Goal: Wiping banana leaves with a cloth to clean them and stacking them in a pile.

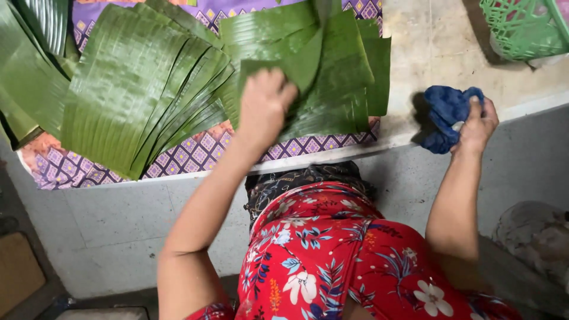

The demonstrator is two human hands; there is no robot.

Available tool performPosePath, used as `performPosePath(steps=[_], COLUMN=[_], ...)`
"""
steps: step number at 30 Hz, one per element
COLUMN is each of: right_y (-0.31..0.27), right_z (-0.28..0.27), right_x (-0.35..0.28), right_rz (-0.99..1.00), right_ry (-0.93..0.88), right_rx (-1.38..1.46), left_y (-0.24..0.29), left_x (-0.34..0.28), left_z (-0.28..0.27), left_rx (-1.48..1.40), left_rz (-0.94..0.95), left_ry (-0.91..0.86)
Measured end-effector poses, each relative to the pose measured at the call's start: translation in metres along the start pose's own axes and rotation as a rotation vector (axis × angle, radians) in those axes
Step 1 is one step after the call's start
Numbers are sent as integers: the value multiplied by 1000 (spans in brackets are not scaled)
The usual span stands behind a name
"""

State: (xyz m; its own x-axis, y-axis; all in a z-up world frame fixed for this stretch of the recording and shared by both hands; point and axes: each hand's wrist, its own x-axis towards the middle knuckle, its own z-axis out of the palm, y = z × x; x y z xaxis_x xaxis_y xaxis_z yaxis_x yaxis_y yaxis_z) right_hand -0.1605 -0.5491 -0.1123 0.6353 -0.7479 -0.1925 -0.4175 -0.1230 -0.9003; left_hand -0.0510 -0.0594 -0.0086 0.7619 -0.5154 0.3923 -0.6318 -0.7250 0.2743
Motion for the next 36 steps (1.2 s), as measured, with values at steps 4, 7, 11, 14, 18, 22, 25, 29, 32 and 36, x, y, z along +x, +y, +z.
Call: performPosePath(steps=[4,7,11,14,18,22,25,29,32,36], right_y=[-20,-48,-77,-91,-198,-104,-39,11,4,13], right_z=[10,29,71,118,201,314,353,360,310,234], right_x=[-12,-19,-16,-23,-148,-187,-195,-142,-53,31], right_rz=[-17,-56,-181,-186,-547,-950,-1191,-1372,-1305,-966], right_ry=[-3,-38,-149,-187,-651,-626,-544,-414,-445,-395], right_rx=[102,71,125,106,-1,-202,-477,-729,-542,-743], left_y=[7,0,-20,-38,-52,-47,-43,-41,-41,-42], left_x=[-72,-93,-92,-82,-86,-97,-115,-132,-125,-127], left_z=[63,91,129,116,100,110,132,150,147,150], left_rx=[20,-4,129,164,103,-3,21,74,104,120], left_rz=[-99,-314,-427,-355,-443,-379,-401,-469,-469,-457], left_ry=[-213,-304,-547,-647,-578,-386,-379,-374,-367,-362])
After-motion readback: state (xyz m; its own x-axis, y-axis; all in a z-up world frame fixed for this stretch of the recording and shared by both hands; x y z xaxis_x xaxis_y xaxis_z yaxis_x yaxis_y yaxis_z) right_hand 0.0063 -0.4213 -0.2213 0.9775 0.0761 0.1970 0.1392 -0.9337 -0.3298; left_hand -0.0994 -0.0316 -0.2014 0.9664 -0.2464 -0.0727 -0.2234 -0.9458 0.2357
